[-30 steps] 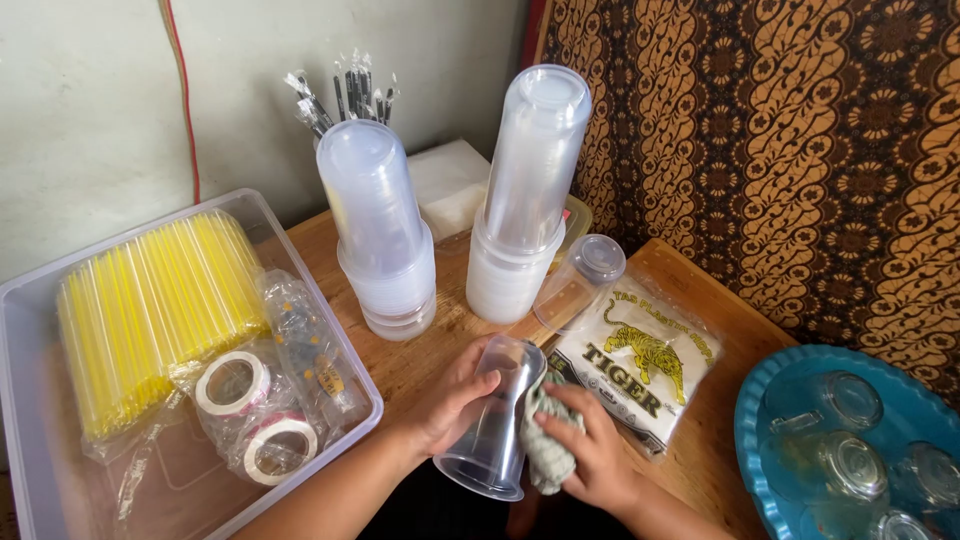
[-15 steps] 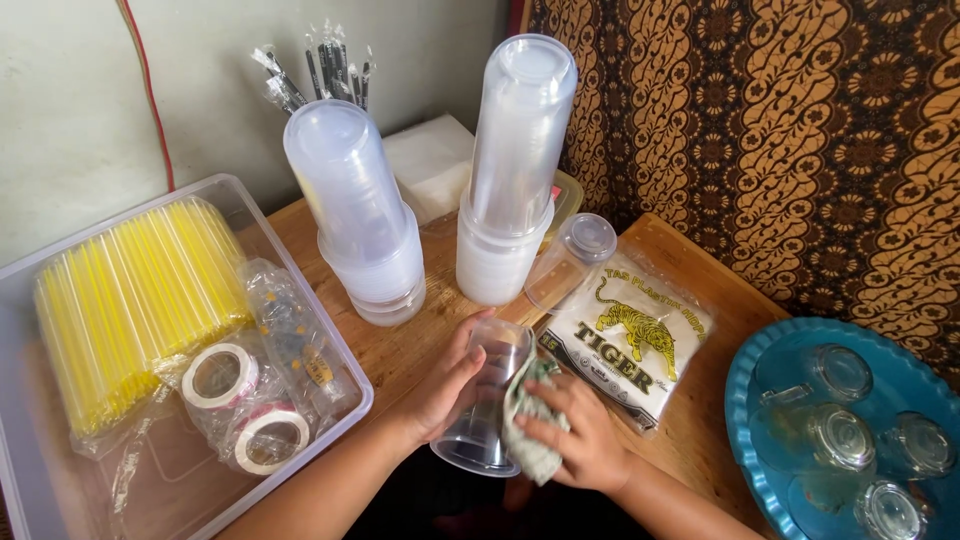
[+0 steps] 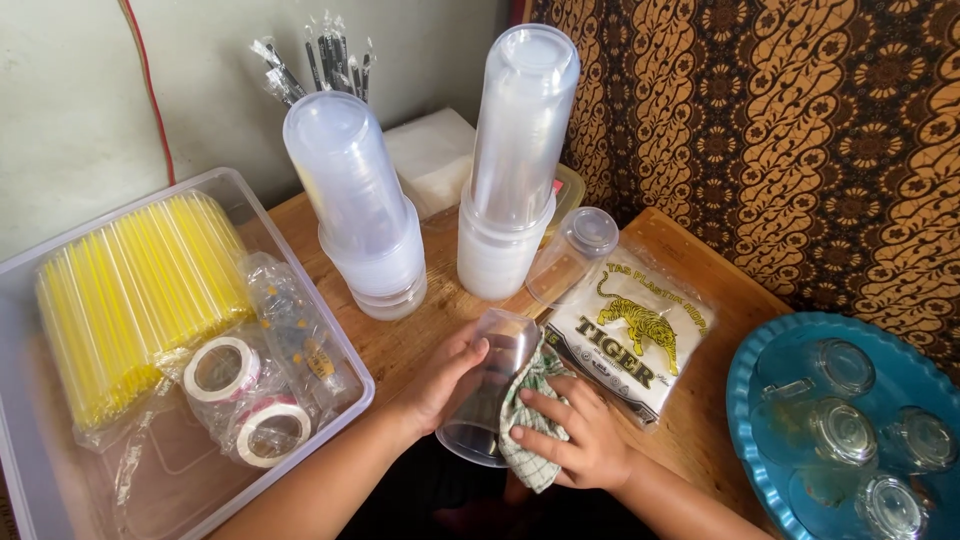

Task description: Cleaning and stacking plastic cups using a cloth

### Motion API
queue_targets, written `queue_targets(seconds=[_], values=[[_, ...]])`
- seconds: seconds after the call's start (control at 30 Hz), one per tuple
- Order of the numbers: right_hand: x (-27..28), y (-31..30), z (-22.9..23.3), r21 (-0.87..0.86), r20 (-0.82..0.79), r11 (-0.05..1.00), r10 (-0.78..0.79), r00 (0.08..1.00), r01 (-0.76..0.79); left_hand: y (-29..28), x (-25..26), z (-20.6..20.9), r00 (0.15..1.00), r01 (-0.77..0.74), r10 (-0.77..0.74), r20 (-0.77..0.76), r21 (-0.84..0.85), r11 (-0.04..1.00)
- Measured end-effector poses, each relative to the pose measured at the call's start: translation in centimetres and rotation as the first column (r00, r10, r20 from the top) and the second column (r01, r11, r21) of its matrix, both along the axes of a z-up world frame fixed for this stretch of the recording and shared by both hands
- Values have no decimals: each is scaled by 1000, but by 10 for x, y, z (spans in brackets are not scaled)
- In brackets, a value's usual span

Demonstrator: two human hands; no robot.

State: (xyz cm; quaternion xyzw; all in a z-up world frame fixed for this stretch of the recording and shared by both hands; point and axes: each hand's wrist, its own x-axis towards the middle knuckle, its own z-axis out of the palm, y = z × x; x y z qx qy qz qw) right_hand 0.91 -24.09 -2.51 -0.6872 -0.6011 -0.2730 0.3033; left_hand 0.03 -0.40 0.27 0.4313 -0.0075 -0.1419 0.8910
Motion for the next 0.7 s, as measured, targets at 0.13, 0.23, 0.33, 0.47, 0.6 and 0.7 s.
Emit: queue_targets(seconds=[0.13,0.23,0.33,0.47,0.6,0.7], values=[[4,0,-13,45,-169,989,-129,977,139,-1,-1,-5,999,48,-48,21,-40,998],[9,1,-11,110,-388,969,-162,907,220,-2,0,-15,992,-28,28,-123,4,1000],[6,2,-10,116,-413,968,-155,898,221,-3,-3,-15,1000,-3,4,-14,43,999],[3,2,-9,85,-261,980,-151,953,179,-2,-5,-14,998,17,-20,59,47,999],[4,1,-7,80,-272,985,-126,954,153,-3,-3,-15,1000,22,-22,10,-4,1000],[3,3,-5,113,-320,981,-116,940,159,-2,-4,-20,1000,7,-8,22,32,999]])
